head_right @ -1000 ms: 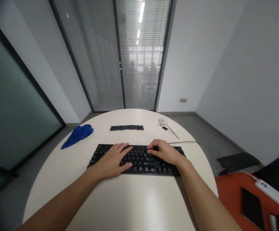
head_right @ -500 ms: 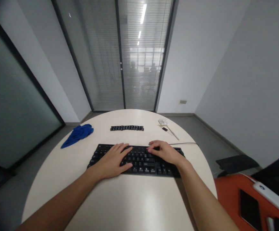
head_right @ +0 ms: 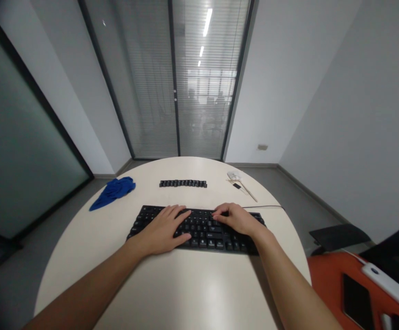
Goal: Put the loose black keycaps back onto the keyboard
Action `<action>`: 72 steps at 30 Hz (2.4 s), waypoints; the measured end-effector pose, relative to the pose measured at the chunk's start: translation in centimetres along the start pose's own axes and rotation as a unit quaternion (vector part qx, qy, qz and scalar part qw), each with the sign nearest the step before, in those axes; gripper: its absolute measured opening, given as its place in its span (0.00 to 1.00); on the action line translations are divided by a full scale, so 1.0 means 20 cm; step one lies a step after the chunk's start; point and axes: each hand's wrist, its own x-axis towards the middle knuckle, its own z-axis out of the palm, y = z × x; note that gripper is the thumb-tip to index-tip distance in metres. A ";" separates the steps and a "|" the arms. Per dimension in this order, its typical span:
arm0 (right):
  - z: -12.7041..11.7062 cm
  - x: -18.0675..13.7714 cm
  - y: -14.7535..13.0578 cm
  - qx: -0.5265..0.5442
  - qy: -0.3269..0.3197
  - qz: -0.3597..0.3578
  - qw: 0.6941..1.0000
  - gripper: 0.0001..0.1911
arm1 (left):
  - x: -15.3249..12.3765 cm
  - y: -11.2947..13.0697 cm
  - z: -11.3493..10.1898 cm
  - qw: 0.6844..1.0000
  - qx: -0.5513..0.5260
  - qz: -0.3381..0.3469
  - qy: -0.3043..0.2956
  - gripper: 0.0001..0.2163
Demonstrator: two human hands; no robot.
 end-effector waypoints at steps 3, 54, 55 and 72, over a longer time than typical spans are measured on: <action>0.00 -0.01 0.00 -0.006 0.005 -0.009 1.000 0.17 | 0.00 0.00 0.00 1.000 -0.003 0.001 0.004 0.32; 0.04 0.46 -0.07 -0.338 0.108 0.118 0.927 0.14 | 0.01 0.02 -0.03 1.000 -0.010 -0.012 -0.007 0.31; 0.04 0.44 -0.07 -0.319 0.108 0.115 0.935 0.13 | 0.01 0.02 -0.02 1.000 -0.012 -0.010 -0.005 0.30; 0.08 0.00 -0.12 -0.057 0.032 -0.046 0.997 0.15 | 0.00 0.00 -0.01 1.000 -0.013 -0.001 0.008 0.29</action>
